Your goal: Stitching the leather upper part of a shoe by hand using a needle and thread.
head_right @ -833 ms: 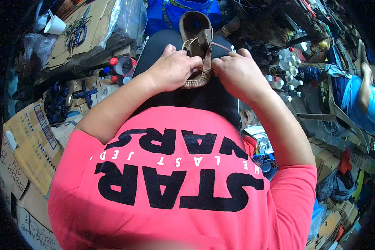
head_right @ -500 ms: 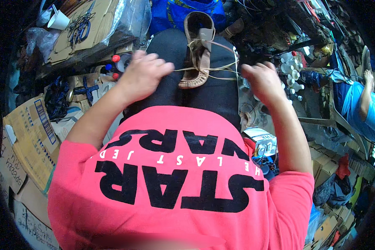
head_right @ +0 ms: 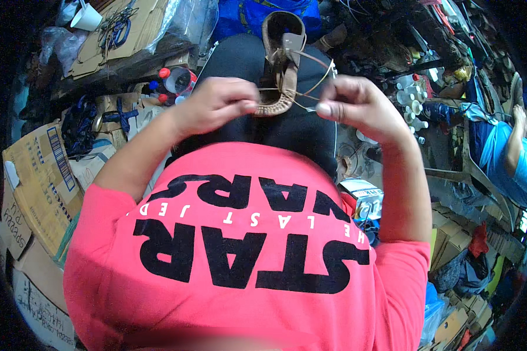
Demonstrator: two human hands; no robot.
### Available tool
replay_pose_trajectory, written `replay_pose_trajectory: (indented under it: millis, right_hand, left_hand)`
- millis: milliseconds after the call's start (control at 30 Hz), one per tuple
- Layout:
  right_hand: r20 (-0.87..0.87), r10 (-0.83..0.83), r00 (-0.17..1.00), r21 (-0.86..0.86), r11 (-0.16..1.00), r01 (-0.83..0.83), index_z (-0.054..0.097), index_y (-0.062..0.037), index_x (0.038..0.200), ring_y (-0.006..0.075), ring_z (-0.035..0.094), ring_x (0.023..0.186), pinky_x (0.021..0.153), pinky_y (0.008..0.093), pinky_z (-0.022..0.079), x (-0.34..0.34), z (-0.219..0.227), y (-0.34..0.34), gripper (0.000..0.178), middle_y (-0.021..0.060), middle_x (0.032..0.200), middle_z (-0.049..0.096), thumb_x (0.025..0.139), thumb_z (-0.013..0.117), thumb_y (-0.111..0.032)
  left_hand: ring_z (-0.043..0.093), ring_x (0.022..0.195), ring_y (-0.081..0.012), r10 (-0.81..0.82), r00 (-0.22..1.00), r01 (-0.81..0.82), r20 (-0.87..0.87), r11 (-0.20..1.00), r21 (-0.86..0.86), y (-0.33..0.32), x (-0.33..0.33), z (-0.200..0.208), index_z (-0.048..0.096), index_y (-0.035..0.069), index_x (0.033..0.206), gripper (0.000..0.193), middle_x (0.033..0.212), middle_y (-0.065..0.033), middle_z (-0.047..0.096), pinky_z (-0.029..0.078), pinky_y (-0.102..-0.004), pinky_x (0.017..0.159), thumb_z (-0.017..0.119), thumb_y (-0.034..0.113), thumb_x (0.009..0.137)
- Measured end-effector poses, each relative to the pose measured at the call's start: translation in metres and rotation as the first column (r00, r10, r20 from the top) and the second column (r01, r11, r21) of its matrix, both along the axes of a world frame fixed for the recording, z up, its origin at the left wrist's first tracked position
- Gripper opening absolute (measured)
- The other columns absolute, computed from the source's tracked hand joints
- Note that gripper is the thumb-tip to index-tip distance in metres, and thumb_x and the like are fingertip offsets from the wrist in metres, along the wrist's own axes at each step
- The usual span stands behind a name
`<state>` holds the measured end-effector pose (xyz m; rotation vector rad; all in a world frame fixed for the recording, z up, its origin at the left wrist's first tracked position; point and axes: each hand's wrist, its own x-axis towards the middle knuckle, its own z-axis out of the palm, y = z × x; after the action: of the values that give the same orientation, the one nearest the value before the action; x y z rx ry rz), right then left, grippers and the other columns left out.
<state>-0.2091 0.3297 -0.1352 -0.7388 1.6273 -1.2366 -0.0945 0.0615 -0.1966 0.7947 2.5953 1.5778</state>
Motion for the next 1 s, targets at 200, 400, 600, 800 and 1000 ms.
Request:
replay_pose_trajectory:
  millis: [200,400,600,800,1000]
  right_hand:
    - [-0.728,0.119,0.675,0.584,0.624,0.519,0.069,-0.0032,0.089,0.0293,0.064,0.081,0.074,0.0346,0.049,-0.026,-0.044,0.178,0.016,0.0148,0.084,0.064,0.075,0.065,-0.009]
    - [-0.704,0.07,0.707,0.578,0.634,0.513,0.071,-0.0052,0.088,0.0229,0.064,0.076,0.071,0.0311,0.049,-0.017,-0.061,0.155,0.014,0.0133,0.083,0.065,0.075,0.069,-0.008]
    - [-0.591,-0.164,0.79,0.039,0.972,0.231,0.067,-0.0032,0.09,0.0119,0.059,0.082,0.074,0.0259,0.048,-0.011,-0.038,-0.003,0.014,0.0035,0.086,0.059,0.076,0.068,0.001]
    - [-0.609,-0.072,0.79,0.1,0.981,0.166,0.069,-0.0074,0.089,0.0134,0.059,0.08,0.072,0.0267,0.048,-0.02,-0.055,-0.016,0.014,0.0033,0.085,0.058,0.076,0.07,-0.001]
    - [-0.602,-0.066,0.796,0.087,0.985,0.147,0.07,-0.0088,0.09,0.0132,0.059,0.08,0.071,0.0271,0.049,-0.011,-0.059,-0.016,0.016,0.0028,0.085,0.059,0.076,0.071,-0.002]
  left_hand:
    - [0.059,0.071,-0.029,0.657,0.676,-0.705,-0.332,0.447,-0.551,-0.178,0.061,0.003,0.065,0.002,0.084,0.015,0.077,-0.0128,0.059,0.047,-0.0358,0.065,0.068,0.016,0.08]
    - [0.061,0.088,-0.0298,0.625,0.757,-0.602,-0.189,0.554,-0.575,-0.104,0.02,0.001,0.068,0.006,0.101,0.026,0.091,-0.0128,0.062,0.048,-0.037,0.079,0.069,0.021,0.079]
    - [0.058,0.106,-0.0316,0.124,0.988,-0.144,-0.093,0.959,-0.244,0.011,-0.062,-0.006,0.059,0.004,0.109,0.044,0.111,-0.0144,0.061,0.045,-0.0371,0.091,0.075,0.024,0.073]
    - [0.063,0.091,-0.0244,-0.075,0.972,0.143,0.221,0.939,-0.313,0.024,-0.095,-0.004,0.066,0.001,0.094,0.034,0.099,-0.0135,0.064,0.048,-0.0336,0.081,0.076,0.025,0.072]
    - [0.062,0.087,-0.0195,-0.127,0.934,0.18,0.334,0.975,-0.132,0.022,-0.098,-0.021,0.069,0.002,0.097,0.032,0.093,-0.0107,0.064,0.048,-0.0321,0.079,0.075,0.023,0.074]
